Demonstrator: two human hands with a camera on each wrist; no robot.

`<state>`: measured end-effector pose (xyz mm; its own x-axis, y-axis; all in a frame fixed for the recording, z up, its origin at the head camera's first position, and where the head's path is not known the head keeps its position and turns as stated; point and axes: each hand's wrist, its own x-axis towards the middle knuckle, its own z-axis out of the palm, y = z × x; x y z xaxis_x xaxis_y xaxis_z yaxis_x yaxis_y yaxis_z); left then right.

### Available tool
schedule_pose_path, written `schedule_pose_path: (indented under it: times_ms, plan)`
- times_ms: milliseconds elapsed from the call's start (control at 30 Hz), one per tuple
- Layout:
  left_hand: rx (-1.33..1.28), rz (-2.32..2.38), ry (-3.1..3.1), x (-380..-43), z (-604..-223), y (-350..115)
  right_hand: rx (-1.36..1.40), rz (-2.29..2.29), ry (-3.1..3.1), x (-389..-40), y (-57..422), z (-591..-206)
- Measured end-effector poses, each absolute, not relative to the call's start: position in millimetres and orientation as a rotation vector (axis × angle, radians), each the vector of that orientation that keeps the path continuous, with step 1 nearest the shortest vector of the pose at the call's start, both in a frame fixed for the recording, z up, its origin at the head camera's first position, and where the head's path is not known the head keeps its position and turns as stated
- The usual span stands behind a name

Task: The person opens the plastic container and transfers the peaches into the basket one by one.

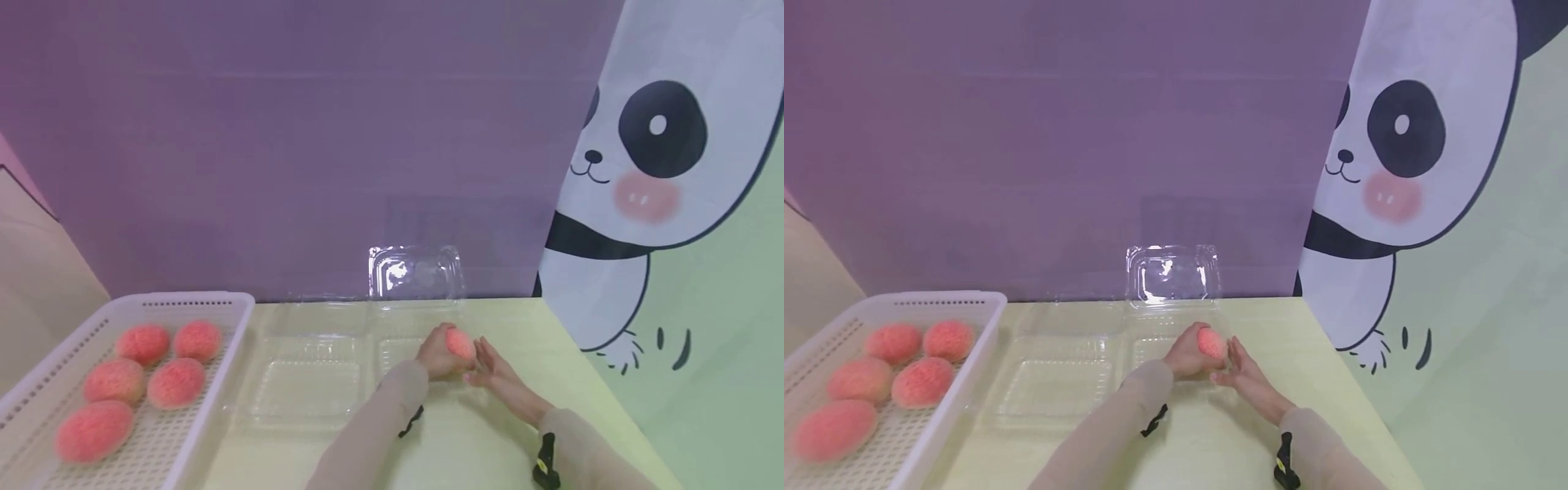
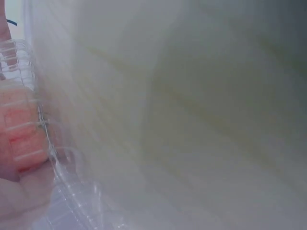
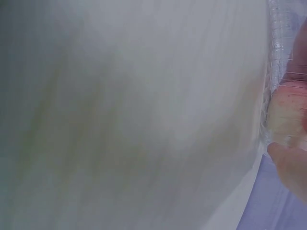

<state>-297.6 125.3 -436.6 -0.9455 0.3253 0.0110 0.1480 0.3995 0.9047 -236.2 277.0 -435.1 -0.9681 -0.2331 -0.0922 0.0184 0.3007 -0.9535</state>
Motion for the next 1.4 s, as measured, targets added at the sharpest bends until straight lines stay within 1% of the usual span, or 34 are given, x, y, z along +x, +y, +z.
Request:
schedule_pose_path:
  times_ms: [233,500,867,1233,1400]
  plan:
    - [0.397,1.569,2.52,-296.7,-432.9,119.6,-0.196,-1.708,2.365,-236.0,273.5,-435.1]
    - [0.395,1.591,2.553,-294.8,-415.1,109.3,-0.151,-1.687,2.393,-234.7,274.4,-429.4]
    - [0.286,1.643,2.504,-274.1,-383.9,79.6,-0.159,-1.635,2.417,-234.2,277.0,-429.3]
    - [0.411,1.649,2.465,-255.6,-356.9,45.6,-0.163,-1.625,2.424,-233.5,280.3,-430.9]
    - [0.412,1.633,2.463,-249.0,-342.8,28.4,-0.173,-1.616,2.42,-232.1,281.2,-429.8]
